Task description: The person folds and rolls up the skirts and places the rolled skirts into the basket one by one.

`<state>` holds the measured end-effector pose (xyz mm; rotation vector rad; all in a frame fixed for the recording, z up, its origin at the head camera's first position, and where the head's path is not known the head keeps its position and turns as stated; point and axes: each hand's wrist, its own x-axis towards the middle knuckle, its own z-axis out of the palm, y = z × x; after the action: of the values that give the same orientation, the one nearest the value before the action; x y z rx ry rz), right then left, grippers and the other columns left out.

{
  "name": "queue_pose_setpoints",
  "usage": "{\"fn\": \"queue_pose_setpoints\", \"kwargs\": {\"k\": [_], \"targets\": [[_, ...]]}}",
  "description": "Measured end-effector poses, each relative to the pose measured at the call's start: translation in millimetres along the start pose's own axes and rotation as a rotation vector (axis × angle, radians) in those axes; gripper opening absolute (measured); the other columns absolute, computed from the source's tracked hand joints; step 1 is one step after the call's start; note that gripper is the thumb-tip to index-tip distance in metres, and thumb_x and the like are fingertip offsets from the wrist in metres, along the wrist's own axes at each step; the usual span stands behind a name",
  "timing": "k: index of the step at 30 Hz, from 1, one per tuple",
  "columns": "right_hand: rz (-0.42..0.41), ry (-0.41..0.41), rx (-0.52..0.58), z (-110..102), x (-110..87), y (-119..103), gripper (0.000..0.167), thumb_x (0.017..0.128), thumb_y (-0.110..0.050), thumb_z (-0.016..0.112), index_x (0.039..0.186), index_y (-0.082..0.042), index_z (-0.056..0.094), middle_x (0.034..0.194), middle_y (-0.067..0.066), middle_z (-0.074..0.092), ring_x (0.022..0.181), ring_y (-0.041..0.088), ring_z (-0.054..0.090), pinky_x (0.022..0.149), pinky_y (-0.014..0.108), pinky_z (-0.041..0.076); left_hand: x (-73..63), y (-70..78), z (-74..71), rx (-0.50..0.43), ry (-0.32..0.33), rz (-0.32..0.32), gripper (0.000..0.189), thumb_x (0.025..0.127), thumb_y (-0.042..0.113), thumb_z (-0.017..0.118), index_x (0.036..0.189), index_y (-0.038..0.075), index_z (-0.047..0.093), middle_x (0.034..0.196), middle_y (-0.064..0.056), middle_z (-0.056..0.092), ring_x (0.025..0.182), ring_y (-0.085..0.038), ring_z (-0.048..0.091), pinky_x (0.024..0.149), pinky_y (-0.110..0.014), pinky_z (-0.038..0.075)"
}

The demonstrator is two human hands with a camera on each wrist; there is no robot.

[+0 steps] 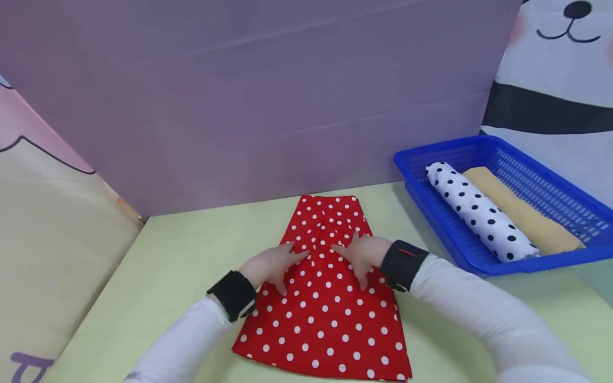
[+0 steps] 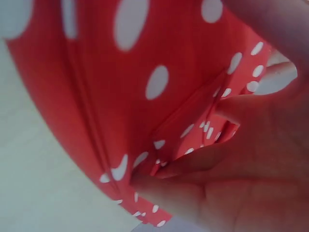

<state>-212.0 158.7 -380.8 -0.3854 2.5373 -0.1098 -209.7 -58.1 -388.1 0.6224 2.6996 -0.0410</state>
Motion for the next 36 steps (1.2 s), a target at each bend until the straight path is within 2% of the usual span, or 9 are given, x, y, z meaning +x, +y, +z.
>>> {"fn": "queue_pose_setpoints", "kwargs": {"k": [7, 12, 17, 22, 25, 29, 31, 33, 36], "targets": [[-0.034, 0.012, -0.080, -9, 9.0, 6, 0.097, 0.070, -0.010, 0.081, 0.148, -0.031, 0.028, 0.154, 0.020, 0.017, 0.136, 0.043, 0.025, 0.082, 0.043, 0.055, -2.8, 7.1, 5.5, -0.001, 0.017, -0.038, 0.095, 0.061, 0.029, 0.088, 0.143, 0.031, 0.040, 0.133, -0.008, 0.042, 0.125, -0.024, 0.038, 0.074, -0.033, 0.057], [-0.093, 0.067, -0.158, -16, 18.5, 10, 0.089, 0.073, -0.002, 0.076, 0.146, -0.034, 0.034, 0.153, 0.016, 0.025, 0.133, 0.039, 0.034, 0.079, 0.039, 0.056, -8.0, 15.2, 9.3, 0.067, 0.022, -0.042, 0.098, 0.062, 0.044, 0.084, 0.145, 0.024, 0.037, 0.135, -0.010, 0.043, 0.124, -0.025, 0.039, 0.079, -0.031, 0.056], [-0.110, 0.125, -0.297, -17, 27.9, 9, 0.086, 0.076, -0.003, 0.074, 0.145, -0.036, 0.035, 0.148, 0.015, 0.036, 0.127, 0.038, 0.045, 0.086, 0.042, 0.053, -13.7, 25.2, 13.6, 0.083, 0.057, -0.052, 0.099, 0.060, 0.049, 0.084, 0.143, 0.018, 0.040, 0.129, -0.009, 0.047, 0.121, -0.025, 0.044, 0.079, -0.030, 0.056], [-0.096, 0.179, -0.277, -17, 36.0, 8, 0.079, 0.079, -0.006, 0.073, 0.144, -0.034, 0.038, 0.143, 0.013, 0.043, 0.126, 0.036, 0.047, 0.093, 0.044, 0.050, -17.3, 33.9, 16.0, 0.117, 0.068, -0.080, 0.097, 0.059, 0.052, 0.083, 0.139, 0.013, 0.043, 0.120, -0.006, 0.054, 0.113, -0.023, 0.051, 0.079, -0.028, 0.055], [-0.059, 0.230, -0.212, -17, 33.2, 8, 0.070, 0.080, -0.011, 0.073, 0.142, -0.025, 0.043, 0.130, 0.011, 0.055, 0.117, 0.032, 0.054, 0.094, 0.045, 0.049, -17.1, 34.6, 14.6, 0.121, 0.062, -0.082, 0.096, 0.060, 0.053, 0.082, 0.138, 0.012, 0.044, 0.117, -0.005, 0.056, 0.108, -0.022, 0.053, 0.079, -0.027, 0.055], [0.018, 0.273, -0.036, -8, 17.4, 5, 0.069, 0.079, -0.023, 0.076, 0.139, -0.012, 0.045, 0.118, 0.011, 0.061, 0.104, 0.027, 0.059, 0.092, 0.046, 0.050, -8.9, 20.5, 11.2, 0.028, 0.082, -0.055, 0.081, 0.065, 0.044, 0.083, 0.132, 0.011, 0.050, 0.111, -0.005, 0.060, 0.101, -0.020, 0.056, 0.079, -0.028, 0.054], [0.025, 0.242, 0.032, 2, 5.7, -3, 0.076, 0.076, -0.032, 0.078, 0.141, -0.010, 0.043, 0.125, 0.014, 0.057, 0.110, 0.029, 0.055, 0.092, 0.048, 0.049, -0.9, 7.5, 8.5, -0.015, 0.113, -0.027, 0.072, 0.069, 0.037, 0.082, 0.129, 0.011, 0.052, 0.110, -0.006, 0.059, 0.100, -0.020, 0.055, 0.078, -0.029, 0.054], [0.006, 0.183, 0.081, 12, -7.2, -15, 0.088, 0.071, -0.041, 0.080, 0.143, -0.013, 0.039, 0.136, 0.017, 0.048, 0.118, 0.033, 0.049, 0.092, 0.050, 0.049, 9.1, -6.4, 5.7, -0.011, 0.154, 0.000, 0.066, 0.073, 0.033, 0.080, 0.130, 0.014, 0.051, 0.116, -0.009, 0.056, 0.107, -0.022, 0.052, 0.083, -0.032, 0.053], [-0.037, 0.096, 0.096, 27, -21.5, -32, 0.100, 0.061, -0.047, 0.083, 0.145, -0.020, 0.037, 0.145, 0.019, 0.035, 0.125, 0.038, 0.041, 0.089, 0.053, 0.049, 23.3, -24.2, 0.9, -0.042, 0.186, 0.011, 0.074, 0.075, 0.026, 0.078, 0.141, 0.021, 0.043, 0.136, -0.012, 0.043, 0.127, -0.028, 0.039, 0.088, -0.037, 0.052]]}}
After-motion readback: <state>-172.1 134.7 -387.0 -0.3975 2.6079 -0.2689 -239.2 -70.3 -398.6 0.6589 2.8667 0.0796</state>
